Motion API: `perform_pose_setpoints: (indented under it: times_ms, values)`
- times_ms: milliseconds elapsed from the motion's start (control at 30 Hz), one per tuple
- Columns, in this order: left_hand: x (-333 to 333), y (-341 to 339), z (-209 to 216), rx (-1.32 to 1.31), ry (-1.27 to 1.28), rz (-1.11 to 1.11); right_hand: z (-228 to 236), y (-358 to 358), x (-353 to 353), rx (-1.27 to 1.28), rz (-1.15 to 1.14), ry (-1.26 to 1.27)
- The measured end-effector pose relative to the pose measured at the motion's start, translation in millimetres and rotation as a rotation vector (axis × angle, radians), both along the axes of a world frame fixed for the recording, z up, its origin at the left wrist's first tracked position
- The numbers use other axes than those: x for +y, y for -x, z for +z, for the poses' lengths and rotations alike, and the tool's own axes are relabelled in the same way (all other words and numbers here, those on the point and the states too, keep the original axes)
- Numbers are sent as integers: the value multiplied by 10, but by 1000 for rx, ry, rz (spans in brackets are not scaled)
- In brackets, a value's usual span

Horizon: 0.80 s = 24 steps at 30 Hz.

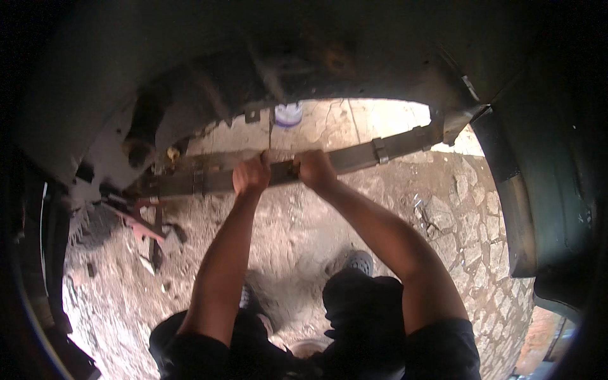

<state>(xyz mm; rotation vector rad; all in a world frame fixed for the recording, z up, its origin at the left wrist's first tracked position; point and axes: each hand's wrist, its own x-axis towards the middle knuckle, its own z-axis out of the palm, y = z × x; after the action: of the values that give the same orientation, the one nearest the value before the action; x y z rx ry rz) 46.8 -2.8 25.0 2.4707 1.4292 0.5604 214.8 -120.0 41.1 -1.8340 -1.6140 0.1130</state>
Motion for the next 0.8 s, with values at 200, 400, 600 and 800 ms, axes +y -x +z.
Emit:
perform_pose_setpoints:
  times_ms: [200,400,600,800]
  values:
    - [39,48,-11,32,-1,29,115,195,-54,-100,-11,109]
    - [-50,-58,70,-5,81,33,139,-36,182,-249,-52,73]
    - [-17,87,90,36,149,24,-91,244,-151,-34,-73,42]
    - [-71,-28,115,25,100,32,76,-82,126,-71,-43,75]
